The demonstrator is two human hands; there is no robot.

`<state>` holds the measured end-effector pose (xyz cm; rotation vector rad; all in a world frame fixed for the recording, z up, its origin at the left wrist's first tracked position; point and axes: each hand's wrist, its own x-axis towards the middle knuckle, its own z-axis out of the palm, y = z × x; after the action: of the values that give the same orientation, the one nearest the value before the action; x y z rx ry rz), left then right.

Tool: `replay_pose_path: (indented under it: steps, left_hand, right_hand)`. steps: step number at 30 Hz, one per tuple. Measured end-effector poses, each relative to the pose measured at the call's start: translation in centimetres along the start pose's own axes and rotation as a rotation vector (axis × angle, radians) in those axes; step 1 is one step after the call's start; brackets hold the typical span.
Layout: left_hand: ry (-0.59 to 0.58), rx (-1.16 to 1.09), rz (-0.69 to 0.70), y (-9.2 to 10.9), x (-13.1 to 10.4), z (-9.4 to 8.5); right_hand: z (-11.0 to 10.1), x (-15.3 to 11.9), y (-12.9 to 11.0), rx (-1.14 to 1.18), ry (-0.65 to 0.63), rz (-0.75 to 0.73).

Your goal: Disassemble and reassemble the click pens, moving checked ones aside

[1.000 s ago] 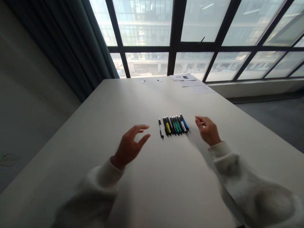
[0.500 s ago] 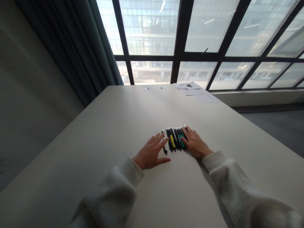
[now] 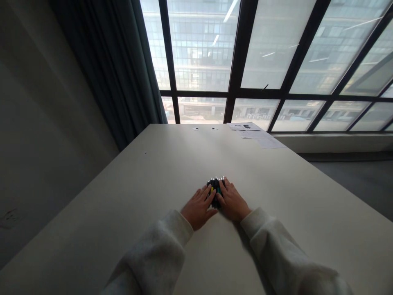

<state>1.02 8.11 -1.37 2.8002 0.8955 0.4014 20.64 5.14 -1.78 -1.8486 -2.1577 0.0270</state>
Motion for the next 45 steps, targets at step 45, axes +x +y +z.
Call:
replay_pose_path:
  steps: [45]
  left_hand:
    - [0.066, -0.151, -0.069, -2.0, 0.9, -1.1]
  right_hand:
    - [-0.4, 0.5, -3.3, 0.045, -0.133, -0.138]
